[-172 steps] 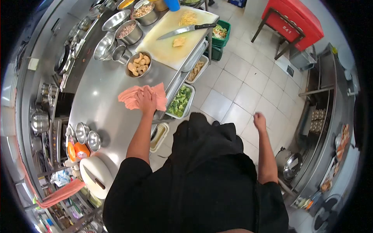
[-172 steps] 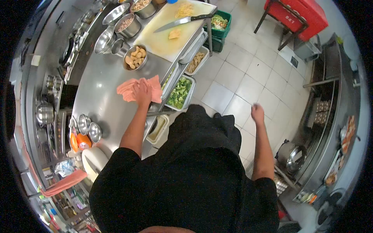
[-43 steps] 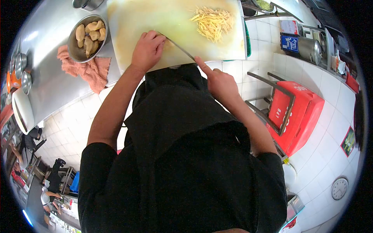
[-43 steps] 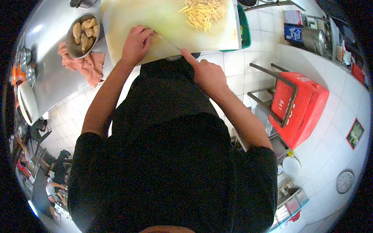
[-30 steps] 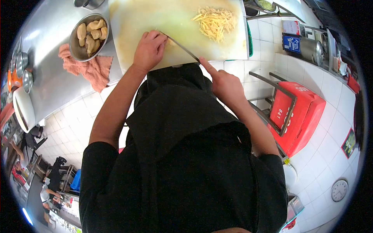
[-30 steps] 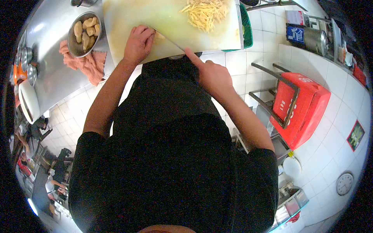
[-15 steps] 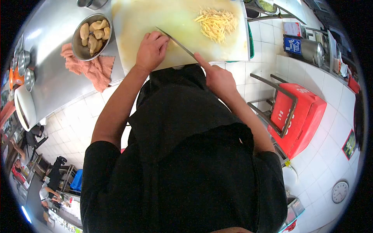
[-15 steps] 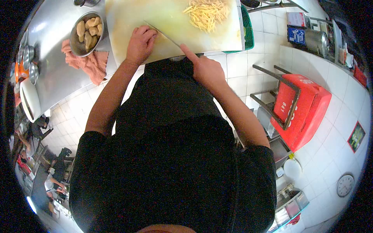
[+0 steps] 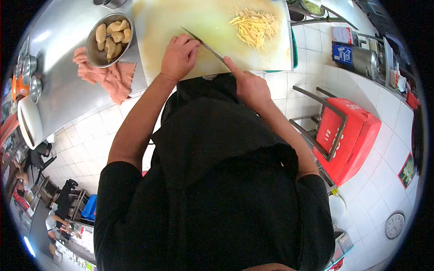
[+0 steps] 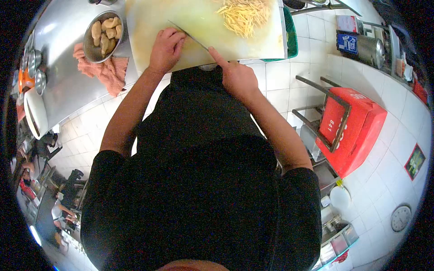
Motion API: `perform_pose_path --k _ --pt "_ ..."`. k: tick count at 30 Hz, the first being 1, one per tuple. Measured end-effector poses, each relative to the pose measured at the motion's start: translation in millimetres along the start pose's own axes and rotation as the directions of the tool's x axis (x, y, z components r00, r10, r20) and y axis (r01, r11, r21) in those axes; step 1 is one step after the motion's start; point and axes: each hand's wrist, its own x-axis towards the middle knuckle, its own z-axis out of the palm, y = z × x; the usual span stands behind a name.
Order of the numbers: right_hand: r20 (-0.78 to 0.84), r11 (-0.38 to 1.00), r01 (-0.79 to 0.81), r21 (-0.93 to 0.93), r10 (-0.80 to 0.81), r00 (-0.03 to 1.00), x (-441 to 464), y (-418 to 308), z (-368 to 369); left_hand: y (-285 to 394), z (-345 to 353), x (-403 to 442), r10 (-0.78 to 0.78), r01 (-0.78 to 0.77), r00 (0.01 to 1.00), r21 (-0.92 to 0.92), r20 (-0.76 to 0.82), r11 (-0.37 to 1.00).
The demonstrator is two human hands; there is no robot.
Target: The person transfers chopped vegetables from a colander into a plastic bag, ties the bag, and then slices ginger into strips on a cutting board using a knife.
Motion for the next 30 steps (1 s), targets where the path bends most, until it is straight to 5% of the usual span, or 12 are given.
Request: perform_pose_path --k 9,18,24,30 --pt "0.225 0.993 -0.059 -0.101 0.080 0.971 -44 -3 -54 -4 6 0 0.068 -0.065 0.992 0.027 -0.106 0.998" --pt "0.004 1.000 0.009 0.028 -0.009 1.000 -1 2 0 -4 4 -3 0.052 -0.051 0.997 0.012 -0.059 0.999" --pt "0.194 0.996 -0.065 -0.061 0.075 0.978 -35 -9 -51 -2 5 -3 0.047 -0.046 0.995 0.015 -0.086 0.999" --pt "0.204 0.994 -0.058 -0.092 0.075 0.976 -38 -7 -48 -4 5 -3 0.038 -0.040 0.995 -0.015 -0.090 0.999"
